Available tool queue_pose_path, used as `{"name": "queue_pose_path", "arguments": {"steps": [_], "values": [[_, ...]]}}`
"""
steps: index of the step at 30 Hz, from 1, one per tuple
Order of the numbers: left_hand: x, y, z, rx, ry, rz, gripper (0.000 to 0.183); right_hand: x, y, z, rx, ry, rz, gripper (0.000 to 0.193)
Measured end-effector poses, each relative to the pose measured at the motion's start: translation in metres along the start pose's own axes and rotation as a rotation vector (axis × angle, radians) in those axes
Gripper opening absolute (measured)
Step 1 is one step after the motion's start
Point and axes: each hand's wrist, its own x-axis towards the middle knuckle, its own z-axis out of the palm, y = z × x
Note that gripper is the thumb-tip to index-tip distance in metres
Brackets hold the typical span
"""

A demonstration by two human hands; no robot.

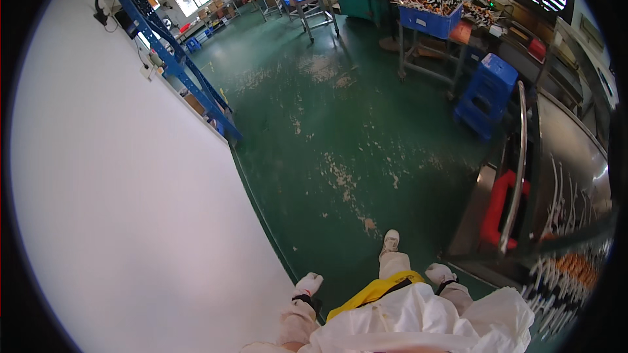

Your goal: Soldering and assembling electrical coil components using a soldering bath and manual tools.

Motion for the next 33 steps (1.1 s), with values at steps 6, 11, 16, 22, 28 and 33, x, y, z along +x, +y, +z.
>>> {"name": "queue_pose_path", "arguments": {"steps": [6,11,16,22,28,33], "values": [[0.037,0.089,-0.001,-0.064,-0.271,0.072,0.056,0.232,0.103,0.043,-0.235,0.088,-0.035,0.039],[0.072,0.17,-0.033,0.065,-0.135,0.225,0.039,0.195,-0.043,-0.131,0.03,0.081,-0.313,0.031],[0.11,0.288,-0.096,0.211,-0.206,0.395,0.034,0.202,-0.087,-0.182,0.029,-0.048,-0.451,0.03],[0.131,0.409,-0.192,0.281,-0.655,0.39,0.042,0.22,-0.073,-0.199,0.09,-0.158,-0.207,0.034],[0.258,0.478,-0.229,-0.222,-0.898,0.358,0.028,0.216,-0.076,-0.22,0.45,-0.004,0.156,0.039],[0.323,0.579,-0.246,-0.077,-1.012,0.152,0.025,0.245,-0.161,-0.329,0.553,0.083,0.297,0.043]]}}
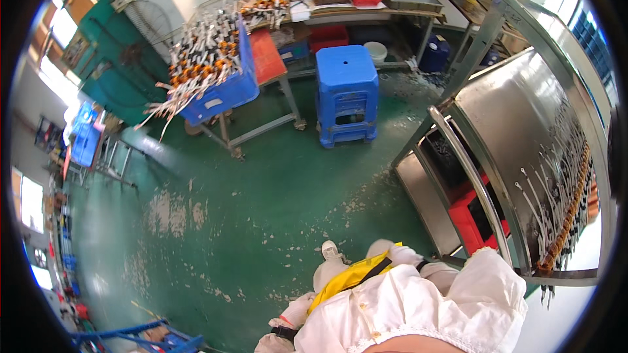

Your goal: Soldering and assembling electrical coil components using a soldering bath and manual tools.

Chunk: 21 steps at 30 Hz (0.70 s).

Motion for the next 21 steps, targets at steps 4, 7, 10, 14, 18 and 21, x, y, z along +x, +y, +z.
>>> {"name": "queue_pose_path", "arguments": {"steps": [4,7,10,14,18,21], "values": [[-0.012,0.102,0.017,0.809,0.055,0.275,0.029,-0.059,-0.035,-0.075,0.117,-0.164,-0.005,0.046],[0.014,0.162,0.022,0.994,0.115,0.114,0.03,-0.067,-0.039,-0.099,0.245,-0.183,-0.036,0.047],[0.049,0.193,0.02,1.093,0.041,0.225,0.031,-0.039,-0.058,-0.145,0.368,-0.118,0.02,0.047],[0.058,0.195,0.001,0.07,-0.158,0.056,0.034,0.028,-0.037,-0.166,0.527,-0.033,-0.06,0.044],[0.051,0.296,0.016,1.119,0.099,0.328,0.039,0.046,-0.073,-0.236,0.317,0.072,-0.011,0.043],[0.113,0.31,0.016,0.879,0.322,0.179,0.045,0.1,-0.086,-0.258,0.136,-0.134,-0.102,0.045]]}}
